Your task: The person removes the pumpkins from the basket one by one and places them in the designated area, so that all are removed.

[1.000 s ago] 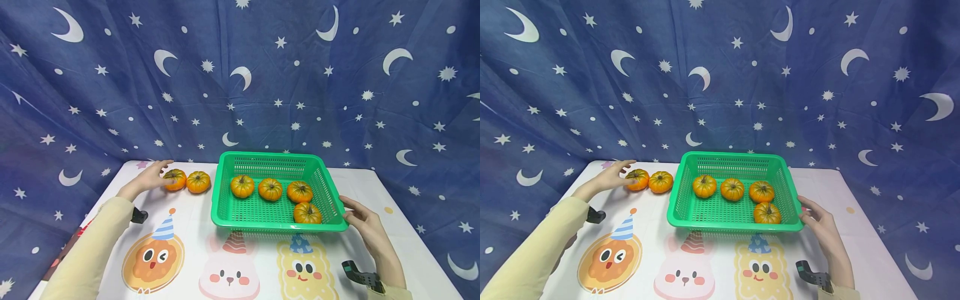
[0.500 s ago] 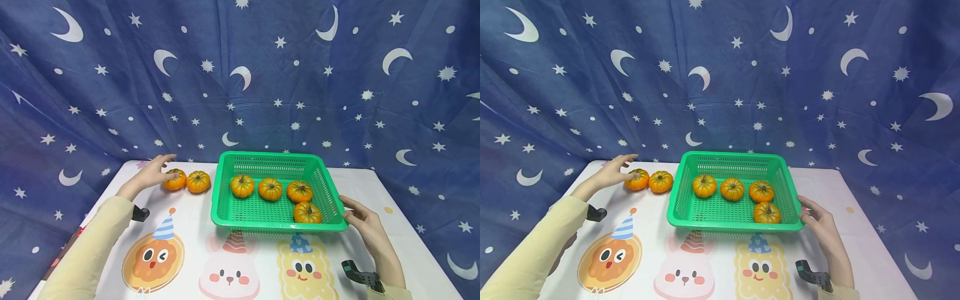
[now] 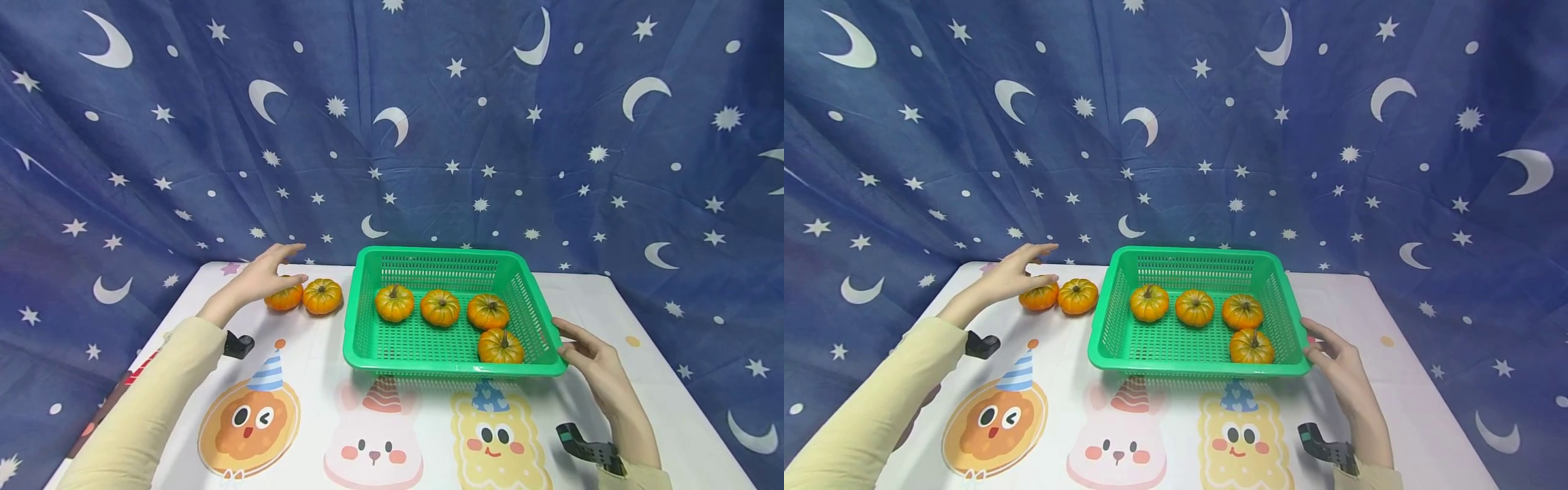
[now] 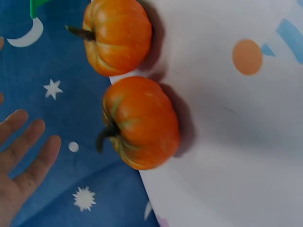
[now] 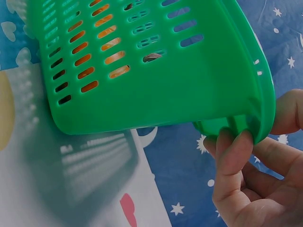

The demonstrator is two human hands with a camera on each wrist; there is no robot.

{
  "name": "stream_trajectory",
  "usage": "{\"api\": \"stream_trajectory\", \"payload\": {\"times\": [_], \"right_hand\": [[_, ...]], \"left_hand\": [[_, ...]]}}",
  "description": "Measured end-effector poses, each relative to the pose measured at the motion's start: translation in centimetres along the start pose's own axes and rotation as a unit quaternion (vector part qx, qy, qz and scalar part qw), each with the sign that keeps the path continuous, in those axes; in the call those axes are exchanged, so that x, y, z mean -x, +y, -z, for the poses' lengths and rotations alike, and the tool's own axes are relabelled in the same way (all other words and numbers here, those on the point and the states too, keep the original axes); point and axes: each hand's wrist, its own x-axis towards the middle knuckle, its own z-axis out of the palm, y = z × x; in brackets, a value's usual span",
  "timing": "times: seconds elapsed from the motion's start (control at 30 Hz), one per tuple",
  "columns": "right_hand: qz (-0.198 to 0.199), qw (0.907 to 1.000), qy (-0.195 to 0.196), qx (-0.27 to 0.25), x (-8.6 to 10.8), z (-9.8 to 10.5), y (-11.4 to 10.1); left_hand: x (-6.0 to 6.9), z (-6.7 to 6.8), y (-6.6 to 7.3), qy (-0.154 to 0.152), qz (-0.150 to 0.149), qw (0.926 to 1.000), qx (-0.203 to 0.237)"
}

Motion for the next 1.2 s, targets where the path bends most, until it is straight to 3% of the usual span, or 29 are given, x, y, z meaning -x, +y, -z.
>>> {"api": "stream_trajectory", "payload": {"times": [0.33, 0.87, 1.2], "right_hand": [[0.001, 1.0, -0.001, 0.002, 0.0, 0.0, 0.1], [0.003, 1.0, -0.002, -0.003, 0.0, 0.0, 0.2], [0.003, 1.0, -0.001, -0.003, 0.0, 0.0, 0.1]], "left_hand": [[-0.5, -0.2, 2.4, -0.007, -0.023, 0.9997, -0.005], [-1.4, -0.8, 7.1, -0.006, -0.1, 0.9942, -0.038], [-2.2, -1.6, 9.7, -0.038, -0.111, 0.9914, -0.057]]}}
